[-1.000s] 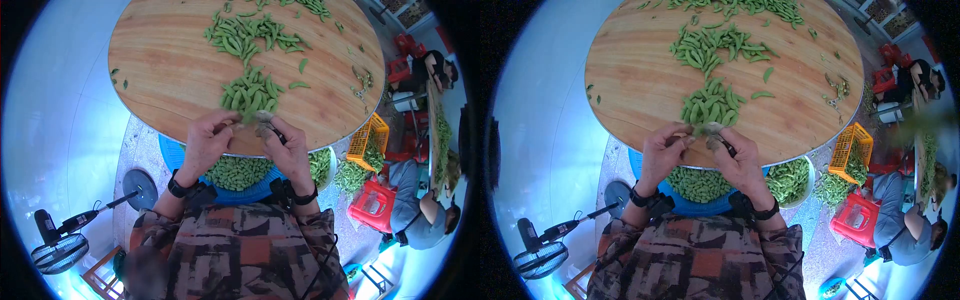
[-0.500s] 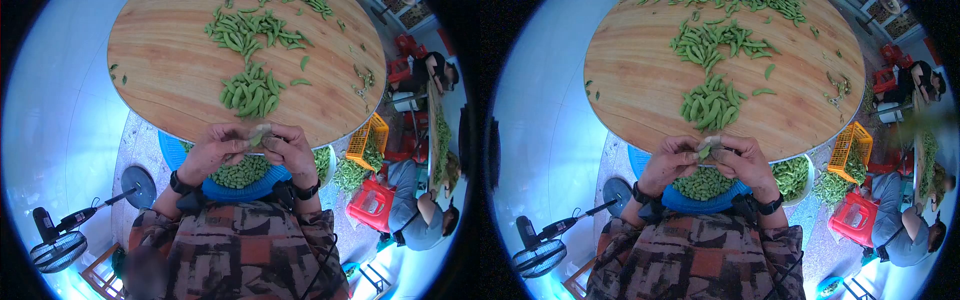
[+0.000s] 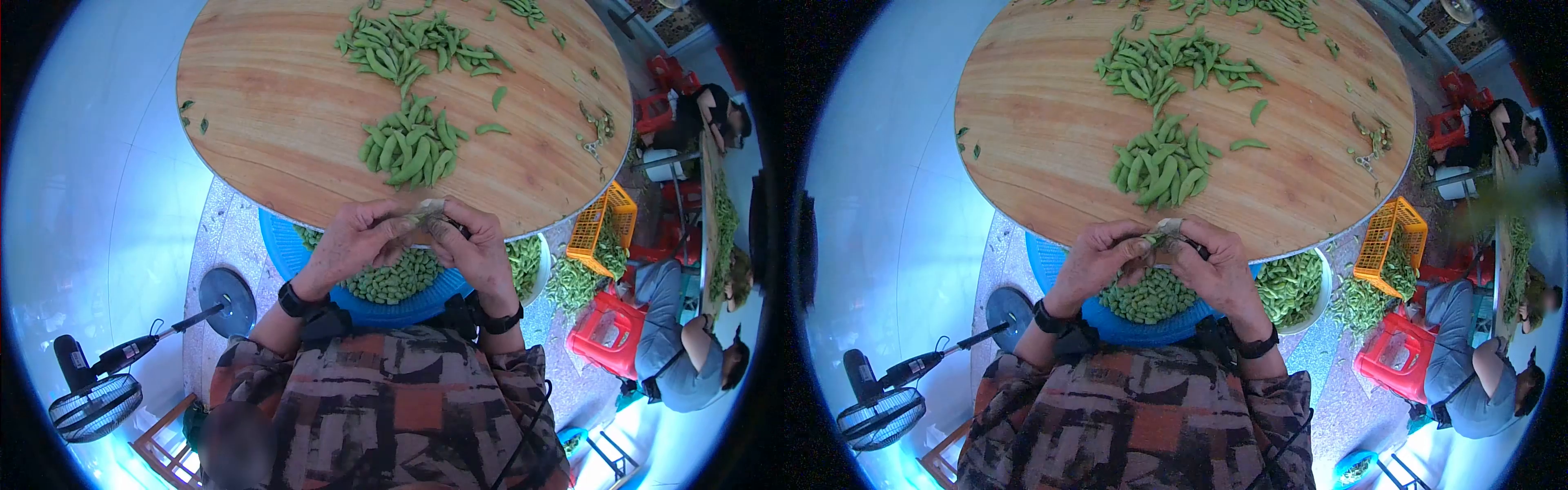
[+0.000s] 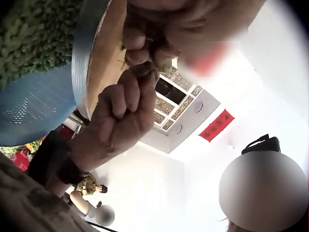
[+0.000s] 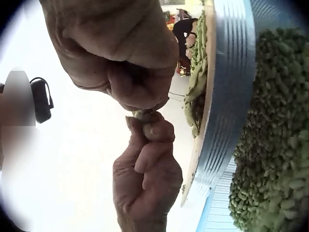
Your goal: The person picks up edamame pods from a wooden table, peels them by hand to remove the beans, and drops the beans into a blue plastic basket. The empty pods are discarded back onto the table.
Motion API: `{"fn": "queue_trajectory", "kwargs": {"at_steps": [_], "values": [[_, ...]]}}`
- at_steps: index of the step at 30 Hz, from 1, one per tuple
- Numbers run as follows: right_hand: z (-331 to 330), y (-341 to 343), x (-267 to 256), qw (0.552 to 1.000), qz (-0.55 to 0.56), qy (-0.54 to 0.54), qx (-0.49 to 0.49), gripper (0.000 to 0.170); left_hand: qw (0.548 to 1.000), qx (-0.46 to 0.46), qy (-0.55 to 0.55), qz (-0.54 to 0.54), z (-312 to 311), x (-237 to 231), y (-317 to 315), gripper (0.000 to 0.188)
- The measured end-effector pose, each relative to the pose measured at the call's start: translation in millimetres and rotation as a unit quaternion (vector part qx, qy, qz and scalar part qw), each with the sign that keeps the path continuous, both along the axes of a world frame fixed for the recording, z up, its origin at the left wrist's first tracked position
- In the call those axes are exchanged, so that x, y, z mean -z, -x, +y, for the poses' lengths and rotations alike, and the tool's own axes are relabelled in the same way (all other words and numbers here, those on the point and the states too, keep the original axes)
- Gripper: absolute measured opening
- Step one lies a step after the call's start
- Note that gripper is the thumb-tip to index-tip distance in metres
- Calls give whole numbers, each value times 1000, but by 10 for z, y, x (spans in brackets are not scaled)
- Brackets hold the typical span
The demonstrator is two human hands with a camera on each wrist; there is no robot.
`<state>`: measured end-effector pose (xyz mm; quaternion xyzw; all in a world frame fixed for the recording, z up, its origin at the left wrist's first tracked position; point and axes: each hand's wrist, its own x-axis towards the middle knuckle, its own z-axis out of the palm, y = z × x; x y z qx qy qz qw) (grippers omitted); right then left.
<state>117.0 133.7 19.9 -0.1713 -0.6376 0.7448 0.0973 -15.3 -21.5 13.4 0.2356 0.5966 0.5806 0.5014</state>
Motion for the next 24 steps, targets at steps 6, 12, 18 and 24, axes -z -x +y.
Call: {"fn": "queue_trajectory", "kwargs": {"at_steps": [6,12,18,24], "values": [[4,6,-17,988,-69,130,-49,21,997,0,-26,-74,-32,28,42,22],[-120,32,14,994,-17,-89,59,21,994,-75,-84,15,68,129,-135,19],[-122,10,1,994,-27,-62,87,25,996,-81,3,25,28,-38,-119,10],[-96,49,-37,996,-50,-26,62,28,990,-100,-37,88,9,117,-153,11]]}}
